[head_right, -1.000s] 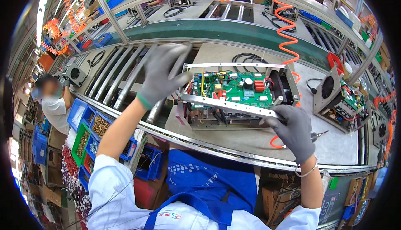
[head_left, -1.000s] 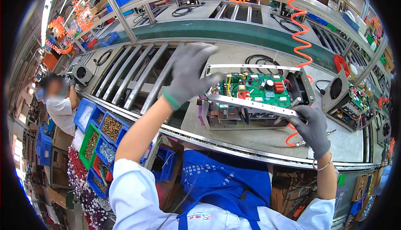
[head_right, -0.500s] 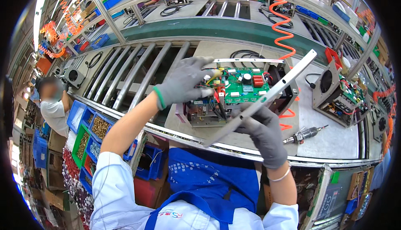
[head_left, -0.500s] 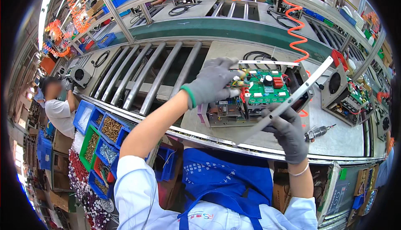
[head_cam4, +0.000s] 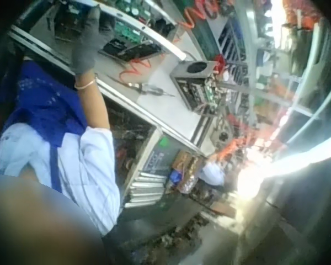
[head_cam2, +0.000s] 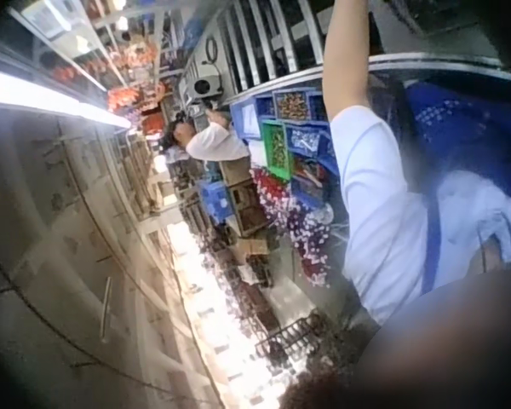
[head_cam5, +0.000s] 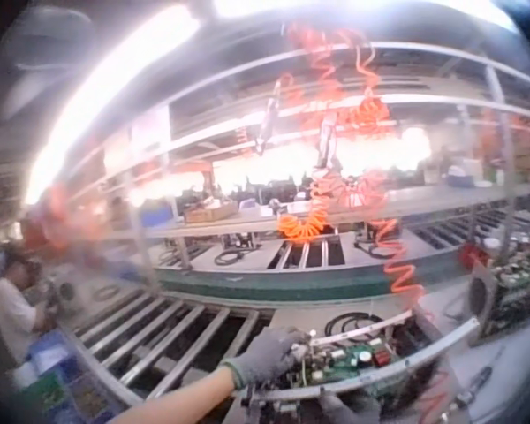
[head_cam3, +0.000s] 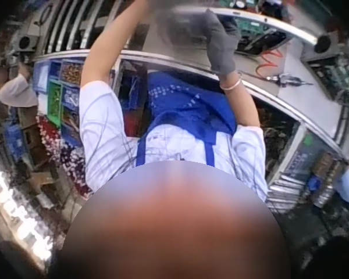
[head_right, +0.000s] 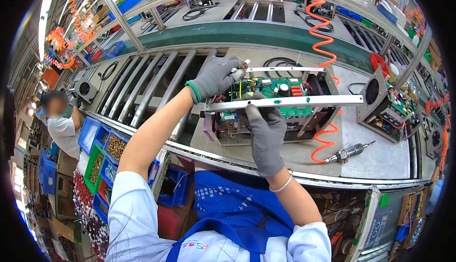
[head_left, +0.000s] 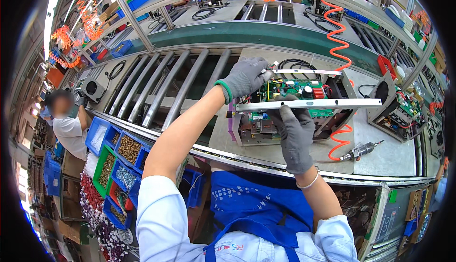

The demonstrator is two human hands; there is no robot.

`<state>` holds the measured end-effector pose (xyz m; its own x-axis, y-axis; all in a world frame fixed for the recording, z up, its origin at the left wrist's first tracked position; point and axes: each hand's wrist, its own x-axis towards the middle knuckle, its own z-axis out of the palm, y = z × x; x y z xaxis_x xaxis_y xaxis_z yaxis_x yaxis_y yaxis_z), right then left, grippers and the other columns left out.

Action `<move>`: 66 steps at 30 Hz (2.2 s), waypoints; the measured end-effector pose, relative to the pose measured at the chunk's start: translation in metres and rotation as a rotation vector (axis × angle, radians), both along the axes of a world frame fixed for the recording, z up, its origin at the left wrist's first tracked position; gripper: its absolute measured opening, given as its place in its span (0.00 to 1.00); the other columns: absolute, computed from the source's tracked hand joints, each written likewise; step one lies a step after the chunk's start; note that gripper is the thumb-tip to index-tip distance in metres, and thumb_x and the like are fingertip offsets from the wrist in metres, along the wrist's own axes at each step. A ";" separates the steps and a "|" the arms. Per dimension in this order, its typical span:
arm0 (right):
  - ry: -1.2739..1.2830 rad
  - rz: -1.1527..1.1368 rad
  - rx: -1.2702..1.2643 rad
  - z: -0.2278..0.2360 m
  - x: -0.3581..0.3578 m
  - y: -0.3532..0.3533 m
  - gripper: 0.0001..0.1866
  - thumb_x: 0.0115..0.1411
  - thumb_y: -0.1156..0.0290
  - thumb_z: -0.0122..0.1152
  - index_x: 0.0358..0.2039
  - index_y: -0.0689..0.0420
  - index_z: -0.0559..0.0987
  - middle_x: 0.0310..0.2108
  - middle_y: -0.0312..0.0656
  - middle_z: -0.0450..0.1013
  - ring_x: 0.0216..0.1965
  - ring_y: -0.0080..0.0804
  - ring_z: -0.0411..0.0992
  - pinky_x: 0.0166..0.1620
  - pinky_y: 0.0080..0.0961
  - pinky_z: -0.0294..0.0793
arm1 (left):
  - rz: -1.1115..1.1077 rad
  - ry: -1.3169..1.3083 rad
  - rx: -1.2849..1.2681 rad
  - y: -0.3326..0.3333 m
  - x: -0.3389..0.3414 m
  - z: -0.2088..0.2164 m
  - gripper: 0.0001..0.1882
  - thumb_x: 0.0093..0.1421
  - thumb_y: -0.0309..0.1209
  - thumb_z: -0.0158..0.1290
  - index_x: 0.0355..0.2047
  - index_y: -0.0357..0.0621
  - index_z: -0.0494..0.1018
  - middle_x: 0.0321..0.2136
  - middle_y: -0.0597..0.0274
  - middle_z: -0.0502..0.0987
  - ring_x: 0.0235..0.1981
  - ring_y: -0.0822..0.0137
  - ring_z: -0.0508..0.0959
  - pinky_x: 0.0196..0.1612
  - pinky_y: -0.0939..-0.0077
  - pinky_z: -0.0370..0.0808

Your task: Assembling components and wiring an electronic inverter assembly on a factory conveyor line.

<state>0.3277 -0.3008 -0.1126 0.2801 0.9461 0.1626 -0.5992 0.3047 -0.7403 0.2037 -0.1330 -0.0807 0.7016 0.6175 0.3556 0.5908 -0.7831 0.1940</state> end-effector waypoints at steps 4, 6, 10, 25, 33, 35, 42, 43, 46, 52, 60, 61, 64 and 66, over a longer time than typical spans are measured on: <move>-0.004 0.001 -0.043 0.000 0.002 -0.004 0.13 0.61 0.78 0.51 0.47 0.63 0.71 0.40 0.45 0.72 0.38 0.31 0.74 0.41 0.27 0.80 | 0.002 -0.294 -0.251 -0.015 0.005 0.039 0.27 0.53 0.52 0.53 0.45 0.44 0.72 0.43 0.51 0.74 0.48 0.53 0.73 0.50 0.61 0.69; -0.113 -0.033 -0.098 0.000 0.005 -0.006 0.13 0.61 0.77 0.52 0.47 0.64 0.71 0.40 0.44 0.72 0.36 0.29 0.74 0.39 0.26 0.81 | -0.079 -0.529 -0.038 -0.028 0.020 0.068 0.29 0.50 0.48 0.57 0.48 0.44 0.70 0.44 0.53 0.74 0.48 0.56 0.73 0.52 0.64 0.68; -0.278 0.001 -0.150 -0.009 0.011 -0.007 0.14 0.60 0.75 0.54 0.47 0.63 0.72 0.40 0.41 0.71 0.37 0.23 0.71 0.39 0.21 0.76 | -0.378 -0.389 0.222 -0.085 0.077 0.091 0.27 0.49 0.41 0.58 0.49 0.44 0.70 0.41 0.50 0.75 0.45 0.54 0.75 0.49 0.65 0.70; -0.549 0.052 -0.290 -0.027 0.054 -0.073 0.15 0.58 0.72 0.54 0.44 0.66 0.74 0.28 0.38 0.74 0.23 0.19 0.69 0.27 0.17 0.69 | -0.097 0.055 -0.246 -0.099 0.148 0.028 0.18 0.61 0.43 0.45 0.45 0.47 0.70 0.29 0.47 0.77 0.34 0.48 0.77 0.37 0.56 0.72; -0.484 0.082 -0.392 -0.045 0.065 -0.086 0.14 0.58 0.73 0.53 0.43 0.66 0.74 0.28 0.37 0.73 0.24 0.18 0.69 0.27 0.15 0.69 | -0.096 0.144 -0.227 -0.101 0.151 0.016 0.18 0.60 0.41 0.45 0.47 0.49 0.70 0.31 0.47 0.77 0.34 0.49 0.78 0.37 0.58 0.74; -0.465 0.072 -0.381 -0.048 0.067 -0.087 0.14 0.58 0.73 0.53 0.43 0.65 0.74 0.28 0.37 0.73 0.24 0.18 0.69 0.27 0.15 0.69 | -0.087 0.081 -0.187 -0.102 0.152 0.012 0.14 0.60 0.42 0.45 0.37 0.48 0.71 0.26 0.49 0.77 0.30 0.49 0.78 0.32 0.55 0.73; -0.606 -0.178 -0.391 -0.056 0.076 -0.083 0.18 0.55 0.70 0.59 0.45 0.63 0.74 0.31 0.40 0.74 0.29 0.23 0.71 0.33 0.23 0.73 | -0.133 0.029 -0.163 -0.101 0.150 0.007 0.14 0.61 0.43 0.45 0.37 0.48 0.70 0.26 0.49 0.77 0.30 0.48 0.78 0.32 0.54 0.73; -0.724 -0.473 -0.225 -0.053 0.084 -0.077 0.20 0.53 0.71 0.60 0.46 0.63 0.73 0.33 0.42 0.74 0.31 0.27 0.72 0.36 0.25 0.72 | -0.109 0.042 -0.141 -0.101 0.150 0.007 0.14 0.61 0.43 0.45 0.37 0.48 0.70 0.25 0.49 0.77 0.30 0.47 0.78 0.32 0.53 0.73; -1.094 -1.087 -0.117 -0.035 0.137 -0.044 0.23 0.48 0.74 0.59 0.47 0.61 0.70 0.38 0.48 0.69 0.37 0.44 0.70 0.41 0.35 0.71 | -0.094 0.048 -0.134 -0.102 0.150 0.005 0.14 0.61 0.44 0.45 0.38 0.49 0.71 0.25 0.49 0.77 0.30 0.47 0.77 0.31 0.53 0.73; -1.285 -0.714 -0.276 -0.018 0.190 -0.002 0.22 0.49 0.67 0.57 0.47 0.51 0.73 0.25 0.48 0.75 0.27 0.45 0.74 0.32 0.37 0.73 | -0.045 0.054 -0.111 -0.104 0.152 0.003 0.14 0.60 0.44 0.46 0.37 0.51 0.72 0.23 0.49 0.77 0.28 0.47 0.77 0.29 0.54 0.73; -1.305 -0.636 -0.280 -0.016 0.198 -0.004 0.12 0.50 0.66 0.59 0.35 0.55 0.75 0.24 0.48 0.75 0.27 0.45 0.75 0.31 0.37 0.73 | 0.005 0.039 -0.074 -0.109 0.153 0.003 0.14 0.57 0.40 0.49 0.42 0.53 0.74 0.28 0.52 0.78 0.29 0.50 0.78 0.32 0.59 0.74; -1.287 -0.622 -0.265 -0.017 0.199 -0.004 0.11 0.50 0.66 0.59 0.33 0.56 0.75 0.24 0.48 0.75 0.27 0.45 0.75 0.31 0.38 0.73 | 0.030 0.056 -0.057 -0.110 0.153 0.003 0.14 0.57 0.40 0.49 0.41 0.53 0.74 0.28 0.52 0.78 0.29 0.50 0.78 0.32 0.59 0.74; -1.329 -0.689 -0.198 -0.021 0.201 -0.001 0.11 0.50 0.65 0.59 0.31 0.57 0.74 0.22 0.49 0.73 0.27 0.48 0.73 0.31 0.39 0.71 | -0.004 0.001 0.008 -0.112 0.154 0.002 0.12 0.58 0.42 0.47 0.37 0.53 0.73 0.22 0.51 0.77 0.25 0.49 0.78 0.27 0.55 0.74; -1.333 -0.673 -0.224 -0.023 0.203 0.001 0.11 0.50 0.65 0.59 0.31 0.57 0.74 0.22 0.49 0.73 0.27 0.49 0.73 0.31 0.40 0.71 | -0.006 0.006 -0.004 -0.112 0.154 0.002 0.13 0.57 0.41 0.49 0.39 0.51 0.74 0.25 0.51 0.77 0.27 0.50 0.78 0.30 0.58 0.74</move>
<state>0.5305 -0.3001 -0.1360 0.4271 0.7441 0.5137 0.7302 0.0512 -0.6813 0.3573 -0.2445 -0.0784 0.7076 0.6145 0.3490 0.5870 -0.7860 0.1940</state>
